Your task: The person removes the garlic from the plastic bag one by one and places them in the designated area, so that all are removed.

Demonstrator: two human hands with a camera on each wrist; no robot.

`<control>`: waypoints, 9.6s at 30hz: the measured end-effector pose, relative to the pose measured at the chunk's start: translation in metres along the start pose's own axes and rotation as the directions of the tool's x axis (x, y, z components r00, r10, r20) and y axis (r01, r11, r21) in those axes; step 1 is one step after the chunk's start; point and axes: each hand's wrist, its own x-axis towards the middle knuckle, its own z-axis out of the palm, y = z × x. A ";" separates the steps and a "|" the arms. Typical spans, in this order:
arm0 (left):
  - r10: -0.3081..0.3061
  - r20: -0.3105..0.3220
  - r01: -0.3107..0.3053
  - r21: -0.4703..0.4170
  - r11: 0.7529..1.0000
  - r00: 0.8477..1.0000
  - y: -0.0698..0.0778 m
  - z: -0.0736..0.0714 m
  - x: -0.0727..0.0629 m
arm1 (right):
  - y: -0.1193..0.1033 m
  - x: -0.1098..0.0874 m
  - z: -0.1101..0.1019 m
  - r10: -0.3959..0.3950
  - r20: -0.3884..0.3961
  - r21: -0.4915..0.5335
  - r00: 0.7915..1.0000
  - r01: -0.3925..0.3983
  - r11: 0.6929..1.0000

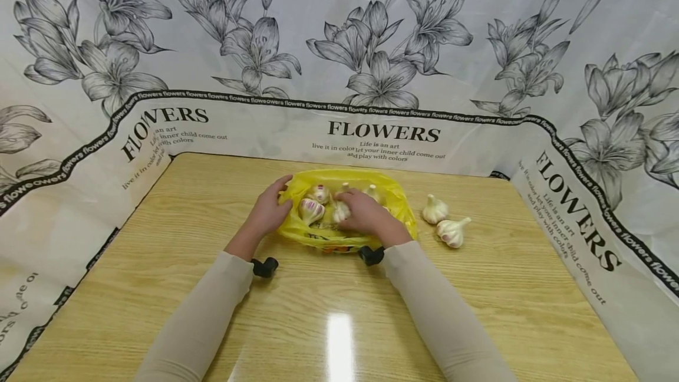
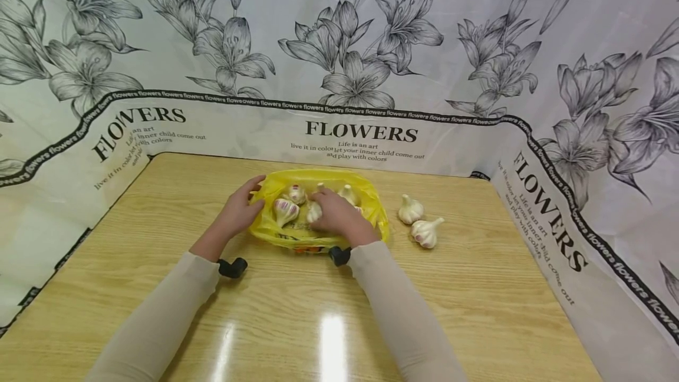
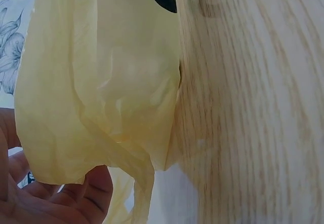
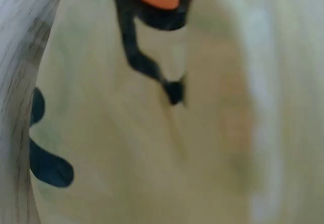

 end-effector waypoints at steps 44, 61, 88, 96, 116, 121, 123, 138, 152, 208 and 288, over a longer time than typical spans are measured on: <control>0.003 -0.017 -0.003 -0.007 1.000 1.000 -0.003 0.003 -0.001 | 0.022 -0.067 -0.039 0.039 -0.218 0.168 0.975 -0.002 0.986; 0.005 -0.043 -0.006 -0.015 1.000 0.999 -0.004 0.004 -0.001 | 0.044 -0.101 -0.054 0.046 -0.280 0.202 0.959 0.012 0.979; 0.089 -0.067 -0.083 0.092 0.992 0.994 -0.006 0.001 0.000 | 0.101 -0.142 -0.074 0.147 -0.347 0.163 0.926 -0.095 0.982; 0.110 -0.063 -0.104 0.096 0.990 0.992 -0.008 0.000 0.001 | 0.125 -0.158 -0.083 0.235 -0.335 0.149 0.913 -0.195 0.969; 0.071 -0.064 -0.064 0.105 0.992 0.995 -0.012 0.001 0.000 | 0.149 -0.168 -0.101 0.311 -0.399 0.191 0.863 -0.253 0.948; 0.074 -0.064 -0.067 0.109 0.992 0.995 -0.012 0.000 -0.001 | 0.155 -0.169 -0.099 0.340 -0.378 0.190 0.861 -0.288 0.939; 0.082 -0.067 -0.074 0.111 0.991 0.994 -0.011 0.000 -0.001 | 0.159 -0.169 -0.098 0.350 -0.365 0.198 0.863 -0.295 0.935; 0.074 -0.064 -0.067 0.096 0.993 0.995 -0.010 -0.001 -0.003 | 0.188 -0.169 -0.081 0.436 -0.290 0.246 0.852 -0.374 0.894; 0.082 -0.054 -0.076 0.094 0.993 0.995 -0.009 -0.002 -0.004 | 0.198 -0.168 -0.072 0.479 -0.233 0.265 0.846 -0.418 0.869; 0.059 -0.042 -0.056 0.082 0.995 0.997 -0.011 -0.001 -0.003 | 0.194 -0.165 -0.059 0.391 -0.092 0.264 0.916 -0.357 0.896; 0.086 -0.049 -0.082 0.094 0.992 0.995 -0.012 0.005 -0.005 | 0.073 -0.099 -0.061 0.030 -0.256 0.095 0.966 -0.006 0.995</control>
